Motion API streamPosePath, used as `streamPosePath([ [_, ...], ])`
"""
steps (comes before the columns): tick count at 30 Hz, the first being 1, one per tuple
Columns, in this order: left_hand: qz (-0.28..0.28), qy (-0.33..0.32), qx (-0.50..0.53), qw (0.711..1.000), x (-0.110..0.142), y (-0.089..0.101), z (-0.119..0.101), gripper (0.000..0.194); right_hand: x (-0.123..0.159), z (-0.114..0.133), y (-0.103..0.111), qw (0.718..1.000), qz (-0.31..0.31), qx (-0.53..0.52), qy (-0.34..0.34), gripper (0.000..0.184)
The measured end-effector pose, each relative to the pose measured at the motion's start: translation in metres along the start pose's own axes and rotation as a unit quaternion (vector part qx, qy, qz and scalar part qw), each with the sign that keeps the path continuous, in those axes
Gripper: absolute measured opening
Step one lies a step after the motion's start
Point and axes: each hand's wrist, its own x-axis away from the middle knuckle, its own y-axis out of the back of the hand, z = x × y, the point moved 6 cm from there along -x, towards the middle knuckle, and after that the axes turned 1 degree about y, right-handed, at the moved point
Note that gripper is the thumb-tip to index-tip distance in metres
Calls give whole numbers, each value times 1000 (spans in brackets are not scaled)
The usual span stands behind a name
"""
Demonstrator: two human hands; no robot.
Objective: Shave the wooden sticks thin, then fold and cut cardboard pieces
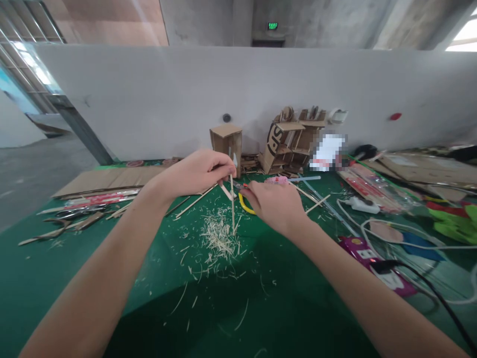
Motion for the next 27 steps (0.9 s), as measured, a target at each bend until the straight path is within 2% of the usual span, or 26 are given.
streamPosePath([
  [6,-2,6,13,1000,0,-1,0,30,5,7,-9,999,31,-10,26,47],
  [11,-9,-16,22,1000,0,-2,-3,31,2,0,0,999,-27,-9,-17,49],
  [16,-11,-7,23,1000,1,-3,-2,33,9,11,-15,999,24,-9,30,44],
  [22,10,11,46,999,2,-7,-1,33,8,5,-8,999,-28,-14,-17,49],
  [27,-4,4,46,999,1,-6,1,32,14,13,-24,998,36,-30,30,46],
])
